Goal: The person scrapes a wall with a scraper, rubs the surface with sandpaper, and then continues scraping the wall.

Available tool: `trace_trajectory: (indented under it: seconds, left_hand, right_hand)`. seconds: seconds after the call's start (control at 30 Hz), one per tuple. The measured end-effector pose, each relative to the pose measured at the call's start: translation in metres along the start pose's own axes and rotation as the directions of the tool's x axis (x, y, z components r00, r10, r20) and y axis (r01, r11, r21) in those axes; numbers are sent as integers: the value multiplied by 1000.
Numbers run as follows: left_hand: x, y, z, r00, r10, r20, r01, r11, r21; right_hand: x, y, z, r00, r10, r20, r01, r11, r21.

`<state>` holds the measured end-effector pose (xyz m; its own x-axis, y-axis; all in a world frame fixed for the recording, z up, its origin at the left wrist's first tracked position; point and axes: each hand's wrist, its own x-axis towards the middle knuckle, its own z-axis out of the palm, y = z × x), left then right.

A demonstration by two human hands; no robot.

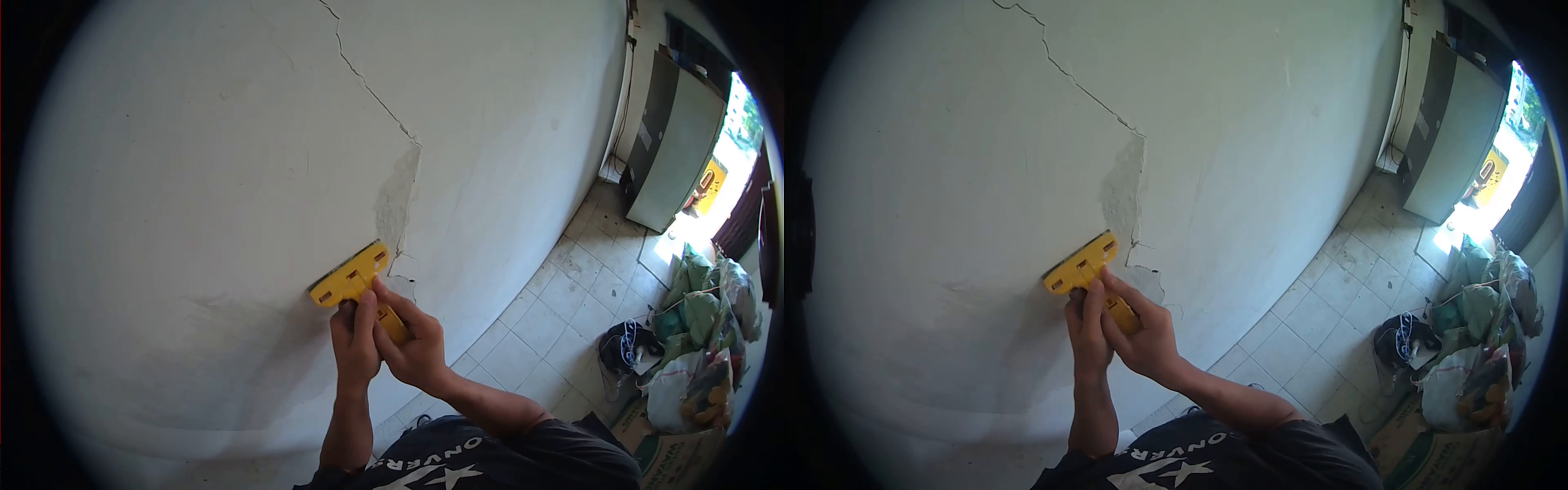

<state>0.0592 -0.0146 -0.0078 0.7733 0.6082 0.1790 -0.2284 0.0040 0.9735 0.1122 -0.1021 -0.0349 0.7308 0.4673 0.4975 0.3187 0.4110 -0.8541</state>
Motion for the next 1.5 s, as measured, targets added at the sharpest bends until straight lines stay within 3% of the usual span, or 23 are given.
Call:
trace_trajectory:
  seconds: [0.07, 0.13, 0.27, 0.33, 0.4, 0.47, 0.53, 0.6, 0.67, 0.73, 0.8, 0.93, 1.0, 1.07, 1.1, 1.2, 1.23, 1.33, 1.47, 1.5]
  left_hand:
    - [-10, -20, -3, 992, 74, -100, -69, 996, 50]
    - [2, -10, 0, 992, 95, -88, -92, 995, 28]
    - [3, 0, 1, 1000, -8, -20, 7, 1000, -27]
    - [-6, -12, 4, 999, 21, -45, -22, 1000, -16]
    - [-3, -9, 14, 977, 131, -167, -134, 991, -5]
    - [2, 1, 7, 986, 93, -140, -89, 995, 34]
    - [8, 11, 10, 1000, -1, -23, 1, 1000, -20]
    - [0, 0, 9, 999, 36, -25, -35, 999, 4]
    - [2, 3, 21, 975, 165, -146, -169, 986, -12]
    - [8, 11, 10, 984, 148, -96, -144, 988, 48]
    - [14, 22, 14, 999, 34, 18, -34, 999, 20]
    - [10, 4, 18, 982, 181, -61, -175, 980, 92]
    - [18, 15, 14, 989, 147, -27, -142, 982, 122]
    - [22, 33, 21, 1000, 29, 1, -29, 998, 47]
    - [19, 24, 16, 997, 76, 1, -76, 992, 99]
    - [13, 18, 22, 979, 198, -47, -194, 977, 88]
    - [18, 24, 16, 988, 154, 3, -154, 984, 89]
    - [21, 42, 24, 999, 39, 1, -39, 998, 57]
    - [11, 18, 22, 986, 160, -49, -152, 980, 129]
    - [17, 20, 17, 987, 158, -25, -153, 978, 144]
  right_hand:
    - [-11, 10, -1, 999, 11, 51, -8, 999, -53]
    - [3, 3, -1, 999, -18, 40, 20, 999, -46]
    - [7, -7, -2, 1000, 28, 13, -27, 1000, -4]
    - [-7, 5, -4, 1000, -20, 22, 22, 998, -59]
    - [3, 4, -3, 995, -94, 21, 96, 990, -105]
    - [13, -17, -6, 1000, 1, 17, 0, 997, -77]
    - [12, -8, -4, 999, -40, -15, 40, 999, -20]
    - [3, -5, -5, 998, -60, 11, 61, 994, -93]
    - [15, -8, -7, 997, -68, 25, 70, 993, -99]
    - [13, -9, -6, 999, -22, 40, 26, 994, -108]
    - [23, -11, -5, 999, 35, -10, -35, 998, 50]
    - [18, -10, -5, 999, -39, -1, 39, 999, -5]
    - [26, -19, -10, 1000, 20, 18, -19, 997, -69]
    - [35, -26, -8, 1000, 22, -16, -20, 996, 82]
    - [30, -22, -9, 1000, 9, 1, -9, 1000, 5]
    - [26, -16, -6, 996, -92, 9, 92, 996, 13]
    - [29, -18, -10, 996, -86, 21, 87, 995, -57]
    - [31, -22, -11, 999, -10, 30, 10, 1000, -8]
    - [27, -18, -8, 997, -72, 16, 71, 997, 23]
    - [26, -18, -12, 999, -39, 31, 40, 998, -47]
